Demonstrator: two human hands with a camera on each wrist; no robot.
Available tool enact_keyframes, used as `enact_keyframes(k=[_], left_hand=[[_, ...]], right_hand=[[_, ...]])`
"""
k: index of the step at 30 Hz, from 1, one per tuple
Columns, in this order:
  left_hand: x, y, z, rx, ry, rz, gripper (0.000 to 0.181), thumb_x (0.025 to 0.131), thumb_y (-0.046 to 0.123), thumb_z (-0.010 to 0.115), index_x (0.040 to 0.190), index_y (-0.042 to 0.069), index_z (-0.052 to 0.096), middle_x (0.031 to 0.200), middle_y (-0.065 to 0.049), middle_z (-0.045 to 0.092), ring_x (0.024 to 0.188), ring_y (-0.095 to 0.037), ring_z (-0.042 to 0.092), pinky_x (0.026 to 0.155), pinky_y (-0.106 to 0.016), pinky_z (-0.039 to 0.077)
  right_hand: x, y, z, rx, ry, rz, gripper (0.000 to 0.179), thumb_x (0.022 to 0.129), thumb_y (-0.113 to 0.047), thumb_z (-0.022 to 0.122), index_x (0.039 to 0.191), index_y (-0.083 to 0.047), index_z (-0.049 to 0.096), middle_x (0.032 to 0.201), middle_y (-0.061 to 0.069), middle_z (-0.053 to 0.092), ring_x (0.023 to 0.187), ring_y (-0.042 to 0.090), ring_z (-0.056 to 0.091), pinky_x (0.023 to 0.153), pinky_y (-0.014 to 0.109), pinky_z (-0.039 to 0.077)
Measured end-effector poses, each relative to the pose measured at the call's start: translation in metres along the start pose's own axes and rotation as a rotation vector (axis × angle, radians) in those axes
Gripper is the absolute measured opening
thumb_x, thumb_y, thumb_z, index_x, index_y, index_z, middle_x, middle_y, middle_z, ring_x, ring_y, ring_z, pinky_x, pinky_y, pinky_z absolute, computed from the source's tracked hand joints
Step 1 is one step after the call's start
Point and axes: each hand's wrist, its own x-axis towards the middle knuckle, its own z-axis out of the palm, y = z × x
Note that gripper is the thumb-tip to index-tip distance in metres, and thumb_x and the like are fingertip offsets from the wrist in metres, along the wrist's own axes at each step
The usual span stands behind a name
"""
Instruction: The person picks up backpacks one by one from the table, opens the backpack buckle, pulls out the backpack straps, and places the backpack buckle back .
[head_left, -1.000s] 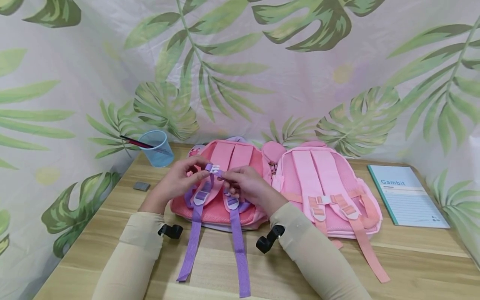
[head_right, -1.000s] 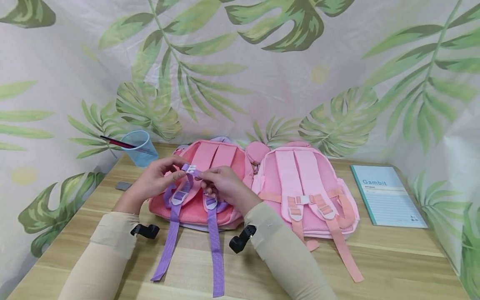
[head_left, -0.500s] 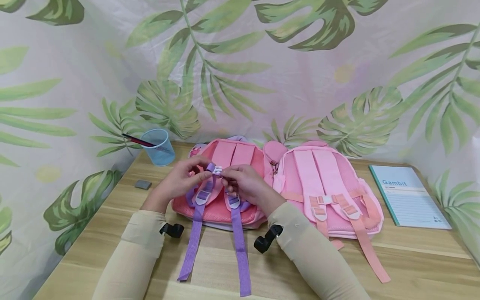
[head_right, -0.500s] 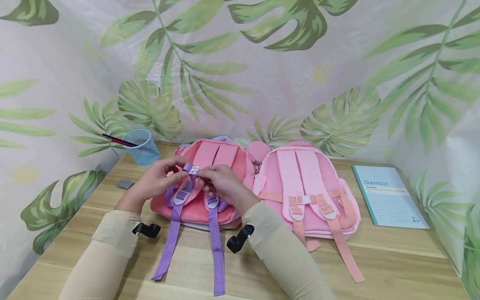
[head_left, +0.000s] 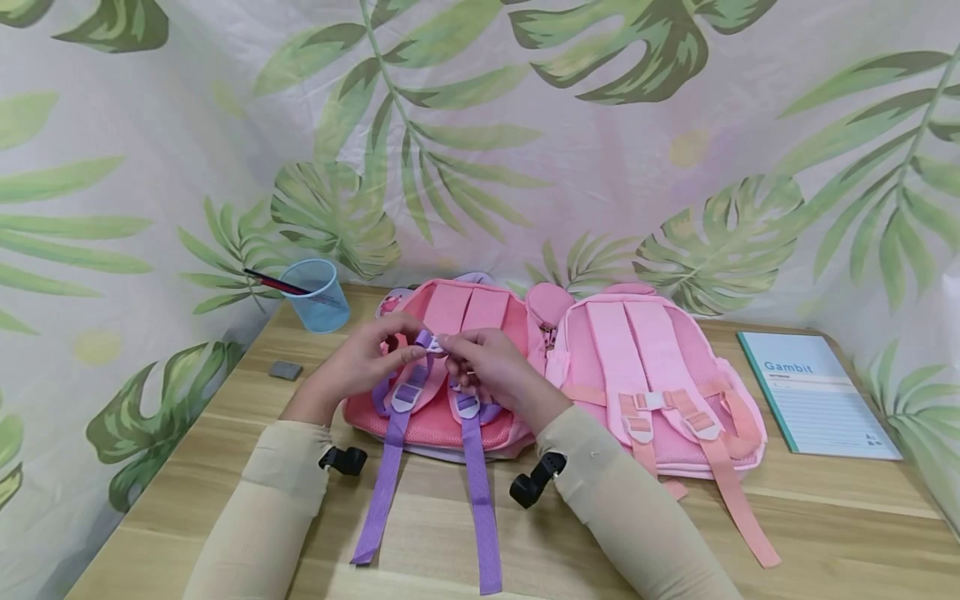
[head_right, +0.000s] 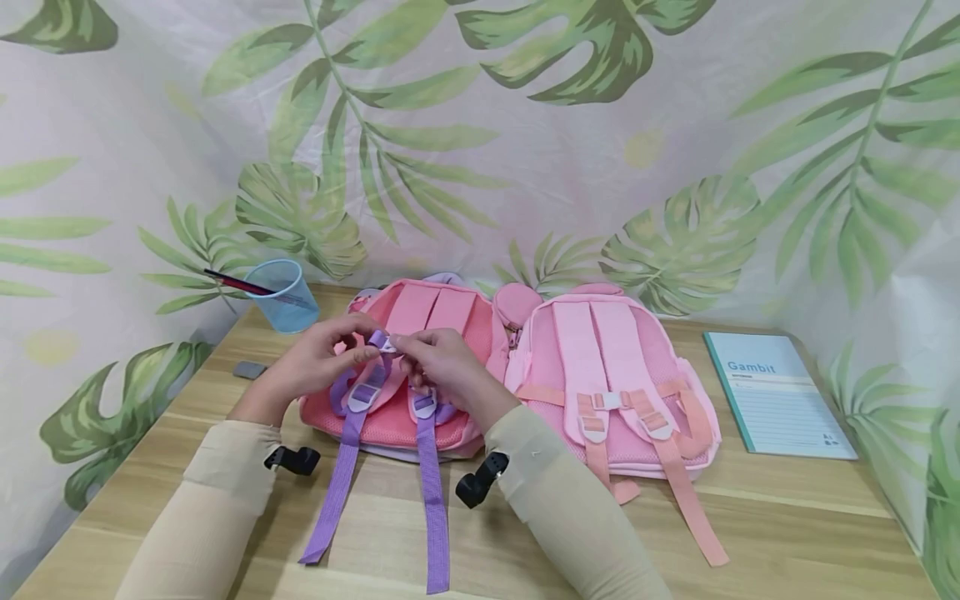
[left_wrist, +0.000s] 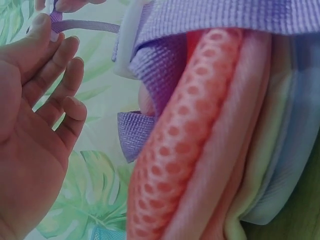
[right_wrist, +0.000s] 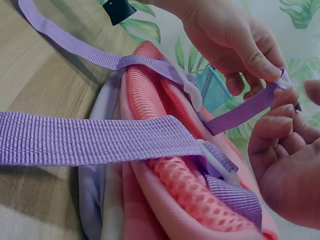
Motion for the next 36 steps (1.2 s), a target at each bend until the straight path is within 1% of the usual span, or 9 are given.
enact_keyframes(k=[2,3,9,12,16,22,26,31,36], left_hand=[[0.000,0.000,0.000,0.000,-0.012,-0.003,0.019,0.101,0.009,0.076,0.119,0.010,0.074,0.108,-0.004,0.071,0.097,-0.022,0.060,0.081,-0.031,0.048],[-0.001,-0.001,0.000,-0.001,-0.019,-0.012,0.021,0.100,0.009,0.076,0.120,0.010,0.073,0.108,-0.004,0.072,0.098,-0.023,0.061,0.082,-0.032,0.048],[-0.005,-0.011,0.006,-0.002,-0.090,-0.107,0.031,0.097,0.012,0.081,0.126,0.009,0.070,0.112,-0.008,0.072,0.105,-0.026,0.064,0.091,-0.038,0.052],[-0.006,-0.015,0.010,-0.004,-0.125,-0.124,0.028,0.097,0.012,0.082,0.123,0.011,0.071,0.111,-0.007,0.073,0.104,-0.025,0.064,0.093,-0.042,0.054],[-0.006,-0.017,0.013,0.007,-0.140,-0.109,0.023,0.096,0.011,0.082,0.117,0.014,0.073,0.109,-0.003,0.074,0.100,-0.022,0.063,0.094,-0.042,0.054],[-0.006,-0.017,0.015,0.012,-0.148,-0.100,0.022,0.095,0.009,0.082,0.115,0.014,0.074,0.106,-0.001,0.074,0.096,-0.021,0.062,0.089,-0.034,0.054],[-0.006,-0.017,0.016,0.016,-0.146,-0.103,0.020,0.096,0.009,0.082,0.114,0.013,0.074,0.106,-0.002,0.074,0.096,-0.020,0.062,0.088,-0.032,0.054],[-0.005,-0.016,0.017,0.028,-0.150,-0.107,0.021,0.095,0.009,0.082,0.114,0.012,0.074,0.106,-0.001,0.074,0.096,-0.019,0.063,0.089,-0.034,0.055],[-0.004,-0.018,0.018,0.035,-0.156,-0.100,0.019,0.096,0.009,0.082,0.112,0.012,0.074,0.105,0.000,0.073,0.095,-0.019,0.062,0.087,-0.033,0.054]], right_hand=[[-0.001,0.000,0.001,-0.068,0.017,-0.003,0.036,0.108,-0.032,0.065,0.109,0.003,0.070,0.068,-0.002,0.060,0.049,0.010,0.048,0.044,0.027,0.032],[-0.001,0.000,0.001,-0.080,0.021,-0.004,0.036,0.107,-0.031,0.066,0.109,0.004,0.069,0.068,-0.002,0.060,0.048,0.009,0.048,0.043,0.027,0.031],[-0.001,0.001,0.003,-0.041,0.039,-0.007,0.026,0.107,-0.026,0.066,0.099,-0.001,0.068,0.065,-0.002,0.057,0.048,0.009,0.047,0.044,0.027,0.030],[-0.001,0.001,0.003,-0.015,0.038,-0.008,0.025,0.107,-0.023,0.065,0.101,0.000,0.068,0.064,-0.002,0.056,0.048,0.008,0.046,0.044,0.025,0.031],[-0.001,0.002,0.003,0.018,0.032,-0.019,0.023,0.107,-0.020,0.064,0.101,0.002,0.066,0.064,-0.003,0.055,0.048,0.007,0.046,0.045,0.023,0.033],[0.000,0.003,0.003,0.059,0.025,-0.024,0.018,0.107,-0.017,0.063,0.098,-0.001,0.067,0.064,-0.002,0.055,0.050,0.007,0.046,0.045,0.020,0.036],[0.000,0.003,0.003,0.083,0.019,-0.035,0.020,0.107,-0.015,0.062,0.104,0.004,0.066,0.064,-0.002,0.054,0.051,0.007,0.046,0.046,0.020,0.036],[-0.001,0.002,0.004,0.124,0.011,-0.047,0.023,0.108,-0.012,0.060,0.109,0.010,0.062,0.065,-0.003,0.053,0.054,0.008,0.045,0.047,0.019,0.037],[-0.001,0.001,0.004,0.155,0.016,-0.052,0.017,0.109,-0.011,0.058,0.101,0.003,0.065,0.067,-0.002,0.052,0.056,0.008,0.043,0.047,0.019,0.035]])
